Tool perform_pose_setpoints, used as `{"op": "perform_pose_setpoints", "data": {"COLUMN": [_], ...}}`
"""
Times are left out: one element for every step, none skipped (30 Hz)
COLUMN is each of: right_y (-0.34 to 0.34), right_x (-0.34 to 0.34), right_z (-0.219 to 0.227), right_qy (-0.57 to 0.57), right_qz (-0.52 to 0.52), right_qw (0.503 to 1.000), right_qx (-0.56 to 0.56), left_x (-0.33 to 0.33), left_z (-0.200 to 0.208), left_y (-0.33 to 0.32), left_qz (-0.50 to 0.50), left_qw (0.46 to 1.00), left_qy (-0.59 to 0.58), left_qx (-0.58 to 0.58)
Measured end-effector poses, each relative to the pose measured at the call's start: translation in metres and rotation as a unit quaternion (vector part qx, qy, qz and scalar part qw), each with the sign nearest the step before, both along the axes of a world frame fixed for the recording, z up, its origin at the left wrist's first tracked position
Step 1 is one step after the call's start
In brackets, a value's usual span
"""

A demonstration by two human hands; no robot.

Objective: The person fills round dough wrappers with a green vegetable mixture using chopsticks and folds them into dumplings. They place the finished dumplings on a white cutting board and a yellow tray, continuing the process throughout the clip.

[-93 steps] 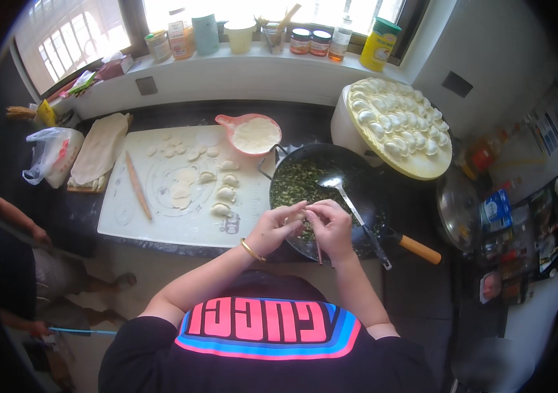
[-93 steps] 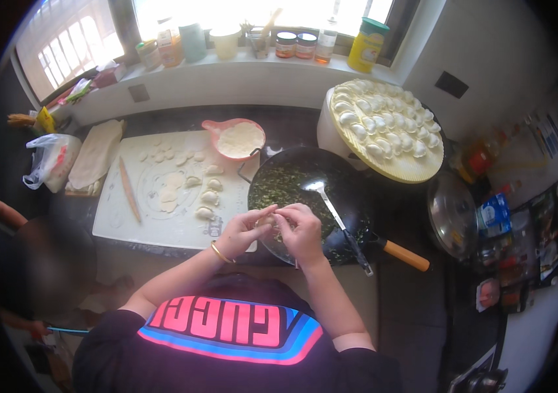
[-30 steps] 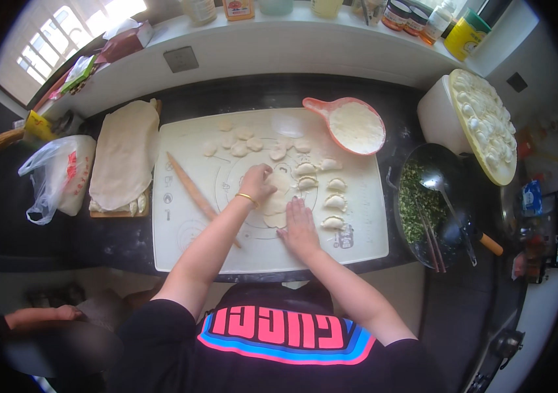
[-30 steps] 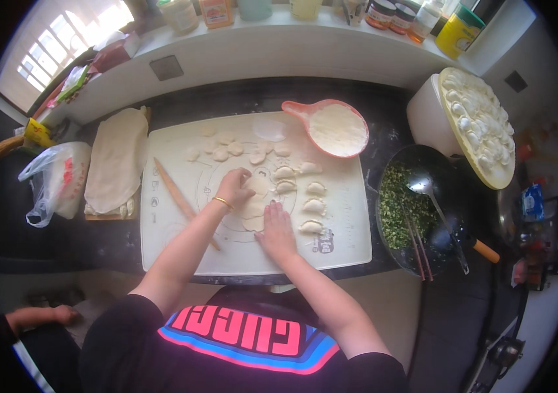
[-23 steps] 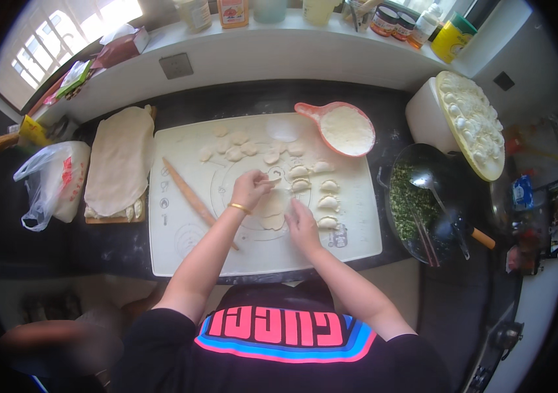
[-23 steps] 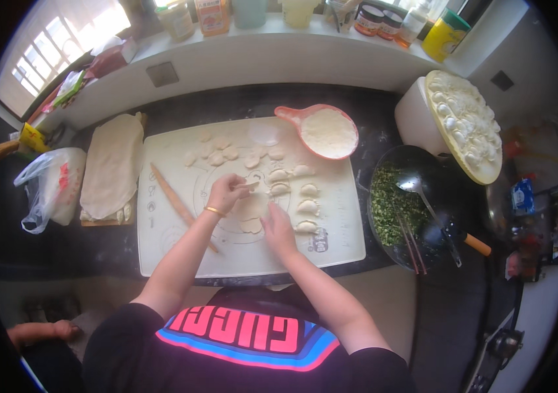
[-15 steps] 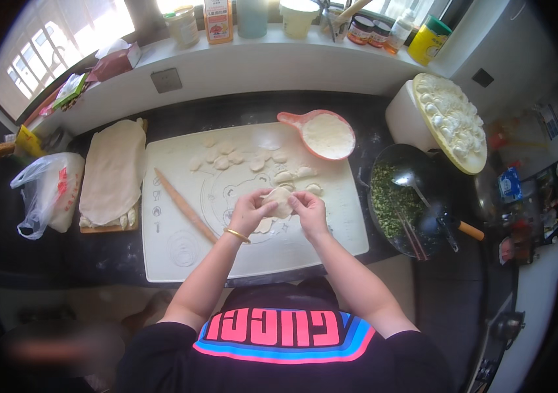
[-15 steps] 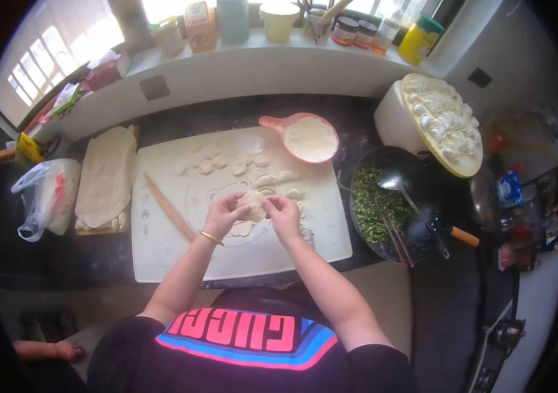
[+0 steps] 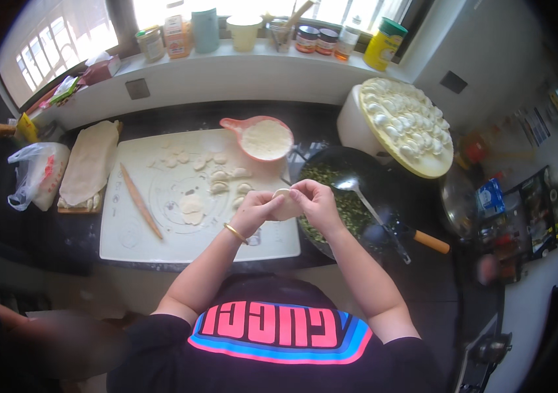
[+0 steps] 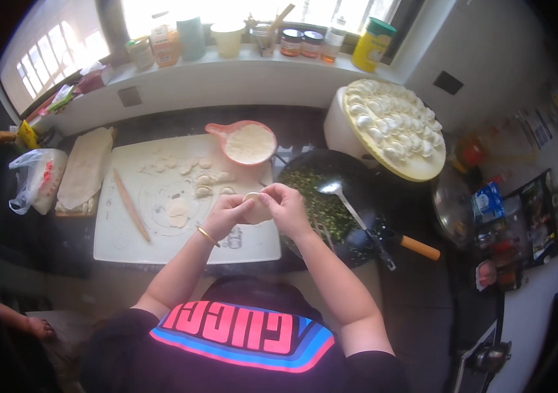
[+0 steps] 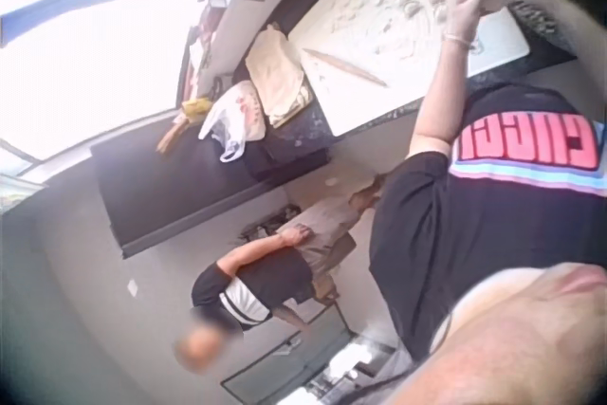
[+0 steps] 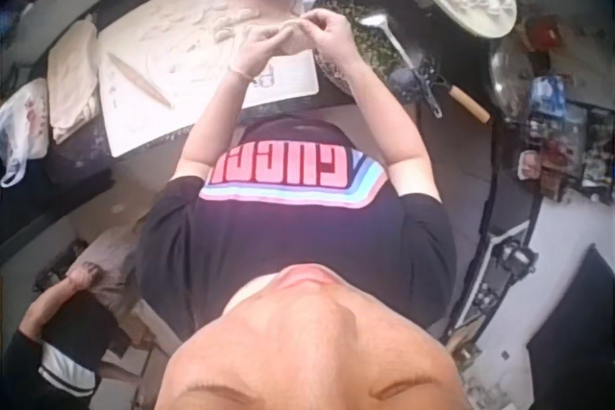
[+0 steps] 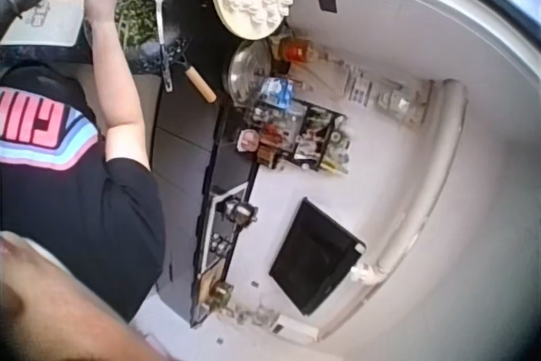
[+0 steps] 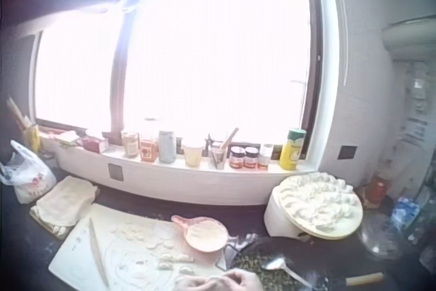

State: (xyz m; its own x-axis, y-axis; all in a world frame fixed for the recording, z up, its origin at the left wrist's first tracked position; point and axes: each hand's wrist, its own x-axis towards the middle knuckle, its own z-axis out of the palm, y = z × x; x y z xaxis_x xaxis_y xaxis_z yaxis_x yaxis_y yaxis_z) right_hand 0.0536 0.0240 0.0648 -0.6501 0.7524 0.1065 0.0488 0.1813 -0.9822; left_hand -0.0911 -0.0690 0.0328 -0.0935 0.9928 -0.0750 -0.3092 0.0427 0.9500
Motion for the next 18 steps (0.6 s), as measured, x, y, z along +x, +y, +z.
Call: {"op": "perform_pose_setpoints", "data": {"right_y": [0.005, 0.011, 0.018, 0.026, 0.032, 0.036, 0.042, 0.050, 0.061, 0.071, 0.074, 0.075, 0.074, 0.071, 0.069, 0.068, 0.068, 0.068], "right_x": [0.014, 0.027, 0.040, 0.050, 0.061, 0.069, 0.078, 0.089, 0.104, 0.120, 0.136, 0.148, 0.156, 0.160, 0.163, 0.164, 0.164, 0.164], "right_z": [0.003, 0.001, 0.002, 0.005, 0.008, 0.009, 0.007, 0.007, 0.007, -0.005, -0.013, -0.024, -0.036, -0.043, -0.049, -0.054, -0.056, -0.057], "right_qy": [-0.013, -0.011, -0.024, -0.036, -0.051, -0.027, 0.006, -0.021, -0.047, -0.093, -0.167, -0.196, -0.223, -0.237, -0.219, -0.219, -0.220, -0.212], "right_qz": [-0.005, -0.026, -0.007, 0.013, 0.034, 0.022, 0.006, 0.011, 0.017, 0.048, 0.115, 0.163, 0.208, 0.244, 0.265, 0.291, 0.316, 0.324], "right_qw": [1.000, 0.999, 0.994, 0.983, 0.967, 0.976, 0.983, 0.973, 0.960, 0.930, 0.899, 0.872, 0.841, 0.807, 0.780, 0.758, 0.734, 0.732], "right_qx": [0.017, 0.032, 0.105, 0.177, 0.245, 0.214, 0.183, 0.228, 0.274, 0.352, 0.387, 0.418, 0.447, 0.483, 0.523, 0.542, 0.560, 0.561], "left_x": [0.016, 0.032, 0.043, 0.051, 0.060, 0.068, 0.074, 0.077, 0.079, 0.080, 0.082, 0.083, 0.082, 0.082, 0.083, 0.085, 0.086, 0.086], "left_z": [0.003, 0.008, 0.007, 0.005, 0.003, 0.003, 0.000, 0.001, 0.003, 0.004, 0.002, -0.002, -0.006, -0.010, -0.013, -0.016, -0.019, -0.021], "left_y": [0.006, 0.011, 0.018, 0.027, 0.033, 0.037, 0.041, 0.042, 0.042, 0.040, 0.040, 0.040, 0.039, 0.040, 0.040, 0.039, 0.039, 0.040], "left_qz": [-0.001, -0.009, -0.015, -0.021, -0.027, -0.010, 0.021, 0.029, 0.038, 0.045, 0.047, 0.047, 0.047, 0.050, 0.064, 0.077, 0.090, 0.097], "left_qw": [1.000, 0.999, 0.997, 0.995, 0.992, 0.993, 0.996, 0.999, 0.998, 0.996, 0.993, 0.988, 0.982, 0.975, 0.971, 0.968, 0.964, 0.963], "left_qy": [0.014, 0.038, 0.067, 0.096, 0.121, 0.116, 0.091, 0.033, -0.025, -0.058, -0.098, -0.137, -0.175, -0.215, -0.225, -0.235, -0.246, -0.245], "left_qx": [0.007, 0.027, 0.025, 0.022, 0.015, -0.001, -0.007, -0.027, -0.046, -0.052, -0.050, -0.048, -0.045, -0.036, -0.042, -0.047, -0.052, -0.050]}}
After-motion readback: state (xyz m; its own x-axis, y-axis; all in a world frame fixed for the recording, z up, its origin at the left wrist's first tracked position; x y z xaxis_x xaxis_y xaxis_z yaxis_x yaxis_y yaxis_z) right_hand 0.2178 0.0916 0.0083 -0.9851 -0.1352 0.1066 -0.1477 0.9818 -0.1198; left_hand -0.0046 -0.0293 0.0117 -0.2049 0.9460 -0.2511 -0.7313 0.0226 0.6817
